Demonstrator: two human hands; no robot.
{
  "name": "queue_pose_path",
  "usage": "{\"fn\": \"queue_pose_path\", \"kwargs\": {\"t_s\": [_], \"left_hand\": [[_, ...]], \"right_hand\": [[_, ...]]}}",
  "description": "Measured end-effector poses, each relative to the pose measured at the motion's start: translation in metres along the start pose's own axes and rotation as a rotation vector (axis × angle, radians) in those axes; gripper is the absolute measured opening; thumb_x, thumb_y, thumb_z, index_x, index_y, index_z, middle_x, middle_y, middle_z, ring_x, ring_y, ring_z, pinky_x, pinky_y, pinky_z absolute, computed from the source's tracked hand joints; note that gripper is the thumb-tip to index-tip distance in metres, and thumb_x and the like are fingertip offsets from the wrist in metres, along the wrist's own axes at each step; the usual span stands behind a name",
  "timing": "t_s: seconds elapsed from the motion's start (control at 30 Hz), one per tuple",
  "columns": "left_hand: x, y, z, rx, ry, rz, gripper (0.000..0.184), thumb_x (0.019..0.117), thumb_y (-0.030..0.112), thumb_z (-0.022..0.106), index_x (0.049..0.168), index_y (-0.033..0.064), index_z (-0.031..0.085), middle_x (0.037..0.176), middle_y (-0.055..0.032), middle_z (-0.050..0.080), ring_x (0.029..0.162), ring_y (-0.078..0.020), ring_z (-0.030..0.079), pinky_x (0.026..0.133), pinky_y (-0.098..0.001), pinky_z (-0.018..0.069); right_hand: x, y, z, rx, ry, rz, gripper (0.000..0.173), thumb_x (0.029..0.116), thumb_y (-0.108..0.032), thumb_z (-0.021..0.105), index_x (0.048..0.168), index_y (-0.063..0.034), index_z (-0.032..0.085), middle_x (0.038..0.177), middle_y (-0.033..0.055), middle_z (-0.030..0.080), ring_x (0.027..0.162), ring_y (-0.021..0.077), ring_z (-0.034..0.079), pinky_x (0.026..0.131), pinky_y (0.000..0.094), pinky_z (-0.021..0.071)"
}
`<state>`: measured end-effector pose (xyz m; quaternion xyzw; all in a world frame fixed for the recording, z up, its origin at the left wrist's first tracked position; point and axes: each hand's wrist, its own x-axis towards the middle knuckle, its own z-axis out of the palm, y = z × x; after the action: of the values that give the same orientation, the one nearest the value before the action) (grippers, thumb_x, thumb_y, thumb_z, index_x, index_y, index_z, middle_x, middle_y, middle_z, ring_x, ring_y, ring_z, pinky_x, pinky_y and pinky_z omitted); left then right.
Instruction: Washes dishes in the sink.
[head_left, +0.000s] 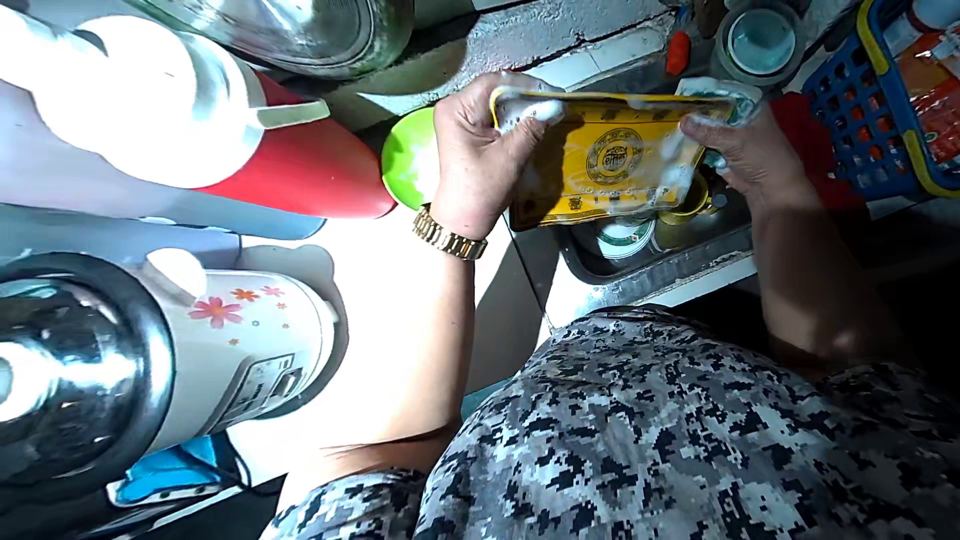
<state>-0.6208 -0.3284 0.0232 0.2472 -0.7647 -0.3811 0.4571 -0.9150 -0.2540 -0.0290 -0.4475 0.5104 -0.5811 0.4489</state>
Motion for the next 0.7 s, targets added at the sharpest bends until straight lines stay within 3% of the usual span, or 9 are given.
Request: {"fn": "queue_pose_path", "kwargs": {"t_s": [0.17,0.27,0.33,0.43,0.53,0.63,0.7], "left_hand": [[0.001,-0.006,0.016,-0.062,0.233,-0.055,0.01,0.101,0.007,0.057,0.108,0.0026,0.063,0.1,0.0005,0.071,0.097,-0.0092,0.069,0.091,-0.0329,0.0588],[-0.001,-0.011,0.029,-0.097,0.438,-0.118,0.009,0.1024,0.008,0.056,0.107,0.0041,0.061,0.097,0.0016,0.069,0.095,-0.0075,0.067,0.089,-0.0305,0.0575],[-0.006,-0.015,0.041,-0.091,0.499,-0.142,0.011,0.1045,0.01,0.053,0.11,0.0027,0.058,0.098,0.001,0.067,0.095,-0.0066,0.066,0.089,-0.0295,0.0568],[-0.026,-0.025,0.07,-0.147,0.551,-0.247,0.026,0.1085,0.017,0.045,0.124,-0.0033,0.053,0.109,-0.0079,0.065,0.104,-0.0134,0.065,0.095,-0.0346,0.0557],[-0.047,-0.025,0.093,-0.335,0.57,-0.404,0.029,0.1113,0.022,0.038,0.13,0.0011,0.046,0.111,-0.009,0.062,0.103,-0.0166,0.065,0.092,-0.0379,0.0571],[-0.06,-0.027,0.082,-0.463,0.5,-0.524,0.027,0.1062,0.016,0.051,0.129,0.0013,0.051,0.109,-0.0099,0.065,0.099,-0.0193,0.067,0.087,-0.0403,0.0595],[-0.067,-0.029,0.061,-0.401,0.321,-0.542,0.025,0.1036,0.014,0.054,0.125,0.0003,0.058,0.11,-0.0081,0.066,0.099,-0.0163,0.066,0.088,-0.0377,0.0579]], "right_hand": [[-0.015,0.021,0.032,0.156,0.287,0.108,0.041,0.0998,-0.022,0.067,0.132,-0.0001,0.055,0.117,0.0087,0.068,0.107,0.0155,0.068,0.096,0.0365,0.0583],[-0.031,0.029,0.05,0.367,0.351,0.324,0.056,0.1043,-0.036,0.059,0.15,-0.0086,0.042,0.134,0.0148,0.058,0.111,0.0264,0.066,0.087,0.0451,0.062],[-0.033,0.032,0.062,0.55,0.422,0.398,0.059,0.1048,-0.039,0.057,0.153,-0.0131,0.037,0.138,0.0154,0.055,0.113,0.0299,0.066,0.088,0.0487,0.062],[-0.033,0.022,0.083,0.598,0.501,0.452,0.055,0.1035,-0.037,0.06,0.15,-0.0142,0.041,0.139,0.0094,0.056,0.123,0.0227,0.06,0.099,0.0426,0.0556],[-0.041,0.024,0.099,0.525,0.372,0.443,0.045,0.0986,-0.022,0.067,0.139,-0.0064,0.054,0.13,0.0105,0.062,0.121,0.0208,0.06,0.101,0.0415,0.0536],[-0.048,0.025,0.097,0.454,0.276,0.37,0.046,0.0945,-0.007,0.07,0.135,-0.0019,0.05,0.119,0.0121,0.066,0.11,0.021,0.066,0.095,0.0413,0.0575],[-0.046,0.023,0.085,0.313,0.207,0.319,0.051,0.0948,-0.007,0.07,0.139,-0.0016,0.047,0.118,0.0113,0.067,0.106,0.0199,0.069,0.092,0.0399,0.0603]]}}
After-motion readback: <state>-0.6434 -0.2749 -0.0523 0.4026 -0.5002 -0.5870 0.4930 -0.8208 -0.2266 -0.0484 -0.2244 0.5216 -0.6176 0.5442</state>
